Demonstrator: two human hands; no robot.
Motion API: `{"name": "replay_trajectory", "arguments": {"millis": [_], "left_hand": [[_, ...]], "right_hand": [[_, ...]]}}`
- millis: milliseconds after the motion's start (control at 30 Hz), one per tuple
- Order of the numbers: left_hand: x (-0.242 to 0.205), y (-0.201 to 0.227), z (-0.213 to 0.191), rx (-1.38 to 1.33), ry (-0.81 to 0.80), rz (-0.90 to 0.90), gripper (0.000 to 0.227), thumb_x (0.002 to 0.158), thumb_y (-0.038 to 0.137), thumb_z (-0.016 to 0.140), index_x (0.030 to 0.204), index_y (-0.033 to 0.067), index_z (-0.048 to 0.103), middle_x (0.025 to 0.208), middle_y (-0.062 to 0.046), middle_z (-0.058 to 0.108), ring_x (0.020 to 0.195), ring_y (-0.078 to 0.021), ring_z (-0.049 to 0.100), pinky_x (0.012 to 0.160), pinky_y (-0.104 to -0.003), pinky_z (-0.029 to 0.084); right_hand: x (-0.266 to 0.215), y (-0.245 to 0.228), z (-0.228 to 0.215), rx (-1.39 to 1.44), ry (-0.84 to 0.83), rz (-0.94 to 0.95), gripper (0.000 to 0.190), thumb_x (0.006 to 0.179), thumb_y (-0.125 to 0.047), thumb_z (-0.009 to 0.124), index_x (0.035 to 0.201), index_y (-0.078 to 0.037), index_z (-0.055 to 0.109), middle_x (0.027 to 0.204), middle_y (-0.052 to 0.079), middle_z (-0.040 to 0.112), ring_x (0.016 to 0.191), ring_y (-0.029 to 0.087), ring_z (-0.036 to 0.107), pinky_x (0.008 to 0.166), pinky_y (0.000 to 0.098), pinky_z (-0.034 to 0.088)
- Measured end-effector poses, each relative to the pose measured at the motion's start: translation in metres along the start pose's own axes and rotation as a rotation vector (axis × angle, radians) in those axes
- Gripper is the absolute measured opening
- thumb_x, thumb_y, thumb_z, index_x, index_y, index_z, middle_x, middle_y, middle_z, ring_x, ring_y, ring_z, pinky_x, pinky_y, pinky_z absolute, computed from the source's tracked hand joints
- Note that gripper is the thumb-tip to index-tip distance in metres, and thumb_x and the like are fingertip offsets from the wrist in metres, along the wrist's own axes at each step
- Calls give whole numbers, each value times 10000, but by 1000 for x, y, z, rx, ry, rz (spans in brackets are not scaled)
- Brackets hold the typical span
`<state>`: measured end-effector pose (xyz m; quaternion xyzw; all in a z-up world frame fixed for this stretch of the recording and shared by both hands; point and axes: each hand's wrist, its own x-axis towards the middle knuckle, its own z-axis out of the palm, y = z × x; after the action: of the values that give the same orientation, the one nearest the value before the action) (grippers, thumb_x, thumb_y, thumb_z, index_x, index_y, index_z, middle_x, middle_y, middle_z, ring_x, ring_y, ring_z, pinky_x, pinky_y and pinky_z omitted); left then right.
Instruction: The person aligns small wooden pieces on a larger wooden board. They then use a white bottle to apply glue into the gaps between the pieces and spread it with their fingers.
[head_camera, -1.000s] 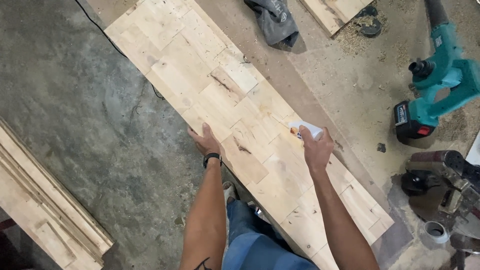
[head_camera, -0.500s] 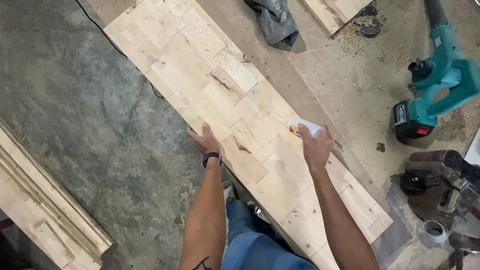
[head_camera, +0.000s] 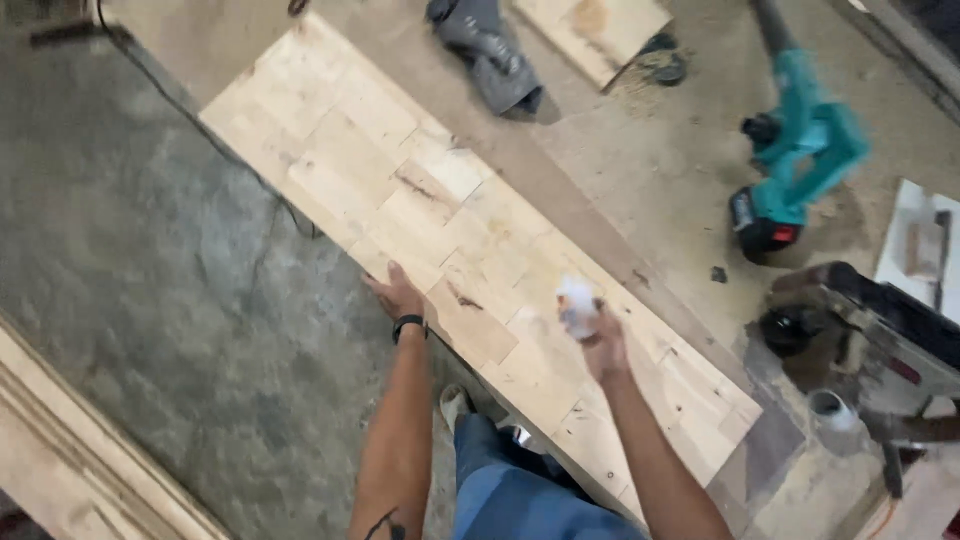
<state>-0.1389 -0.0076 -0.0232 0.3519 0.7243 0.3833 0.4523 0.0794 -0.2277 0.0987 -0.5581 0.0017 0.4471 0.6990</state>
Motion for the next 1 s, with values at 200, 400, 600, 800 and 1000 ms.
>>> {"name": "replay_trajectory", "arguments": {"millis": [200, 400, 600, 800, 1000], "left_hand": [[-133, 117, -39, 450, -349, 78, 693, 993, 397, 617, 1509, -35, 451, 1456, -375, 501, 1356, -532, 499, 1142, -633, 401], [-243, 140, -65, 52, -813, 515, 160, 999, 204, 655, 1040, 176, 807, 991, -78, 808, 1004, -267, 763, 896, -377, 584], [-271, 121, -122, 133, -692, 724, 136, 973, 254, 699, 978, 178, 812, 810, -79, 792, 783, -292, 771, 695, -356, 612], [-296, 94, -166, 196, -707, 766, 143, 980, 133, 694, 1071, 141, 803, 897, -68, 809, 880, -280, 785, 716, -383, 647], [-328, 56, -194, 355, -653, 757, 134, 984, 128, 653, 1059, 131, 764, 908, -121, 774, 884, -397, 746, 722, -503, 616]], "right_hand": [[-50, 40, -28, 80, -222, -46, 708, 589, 39, 845, 1212, -77, 529, 1101, 133, 738, 1009, 260, 729, 765, 368, 632], [-88, 70, -16, -77, -356, -65, 704, 645, 5, 900, 1278, -4, 592, 957, 193, 751, 903, 286, 738, 738, 431, 620], [-167, 21, 20, -408, -620, -243, 922, 589, -139, 1032, 1365, -132, 535, 1121, 67, 689, 1098, 228, 671, 1013, 452, 508], [-173, -38, 4, -1026, -519, -565, 358, 988, -355, 642, 1308, -194, 648, 1162, 24, 731, 1087, 243, 729, 974, 443, 501], [-186, -60, -12, -1378, -784, -894, 229, 785, -138, 746, 1004, -194, 708, 839, -27, 732, 788, 192, 732, 787, 382, 522]]}}
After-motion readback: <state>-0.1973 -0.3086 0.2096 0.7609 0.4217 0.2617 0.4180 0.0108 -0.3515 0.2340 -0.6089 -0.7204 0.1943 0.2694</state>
